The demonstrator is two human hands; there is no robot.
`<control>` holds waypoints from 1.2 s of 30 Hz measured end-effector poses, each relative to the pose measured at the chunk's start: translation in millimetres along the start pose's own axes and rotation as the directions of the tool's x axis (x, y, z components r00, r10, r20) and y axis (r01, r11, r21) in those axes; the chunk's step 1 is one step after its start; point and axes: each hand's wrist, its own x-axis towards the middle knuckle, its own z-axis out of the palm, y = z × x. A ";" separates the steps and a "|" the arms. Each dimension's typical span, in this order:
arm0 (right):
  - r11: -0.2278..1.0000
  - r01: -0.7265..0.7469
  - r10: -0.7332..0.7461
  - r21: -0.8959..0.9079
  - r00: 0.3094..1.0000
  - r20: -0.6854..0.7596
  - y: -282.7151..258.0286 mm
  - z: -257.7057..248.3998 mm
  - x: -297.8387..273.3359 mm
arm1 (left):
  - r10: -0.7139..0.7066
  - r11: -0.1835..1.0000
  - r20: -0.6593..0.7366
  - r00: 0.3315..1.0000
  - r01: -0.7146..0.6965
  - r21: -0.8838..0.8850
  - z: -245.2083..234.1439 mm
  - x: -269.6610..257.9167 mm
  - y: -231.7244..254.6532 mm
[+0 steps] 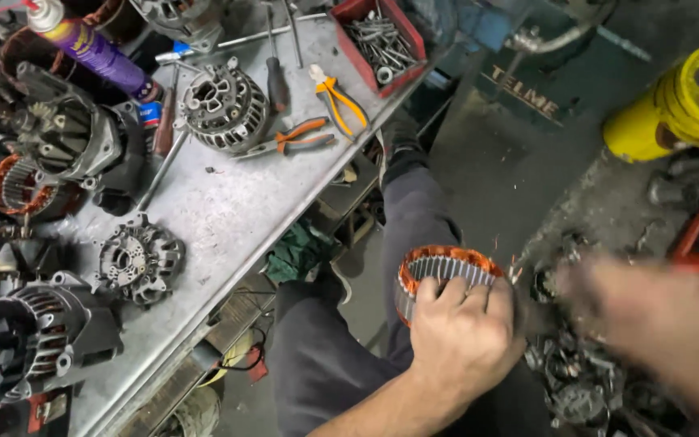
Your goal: The person holds a cylindrical copper-wound stator on their lap and uses a small flathead screwdriver to scrape and clean the wire ends. They rotate the stator to access different sections and continue scraping the copper windings.
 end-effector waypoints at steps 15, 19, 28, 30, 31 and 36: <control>0.944 0.289 -0.253 0.157 0.944 -0.214 -34.6 -4.3 34.4 | -0.064 0.996 0.058 0.996 0.067 -0.051 2.7 0.4 -25.7; 0.986 0.162 -0.151 0.034 0.963 -0.224 -39.8 -17.4 47.5 | -0.127 0.980 0.020 0.992 0.129 -0.154 -7.6 5.9 -39.1; 0.884 0.463 -0.394 0.070 0.817 -0.420 -51.8 -20.4 66.5 | -0.188 0.915 0.033 0.982 0.187 -0.357 -11.1 7.7 -65.2; 0.939 0.341 -0.342 -0.045 0.907 -0.244 -49.4 -24.5 77.7 | -0.164 0.915 -0.007 0.986 0.149 -0.375 -10.0 9.7 -67.4; 0.941 0.337 -0.337 -0.041 0.911 -0.238 -51.3 -27.4 73.7 | -0.165 0.913 0.002 0.986 0.153 -0.378 -11.2 7.6 -65.9; 0.942 0.330 -0.334 -0.061 0.910 -0.244 -41.9 -28.3 89.5 | -0.194 0.891 0.004 0.981 0.178 -0.417 -10.8 7.0 -68.7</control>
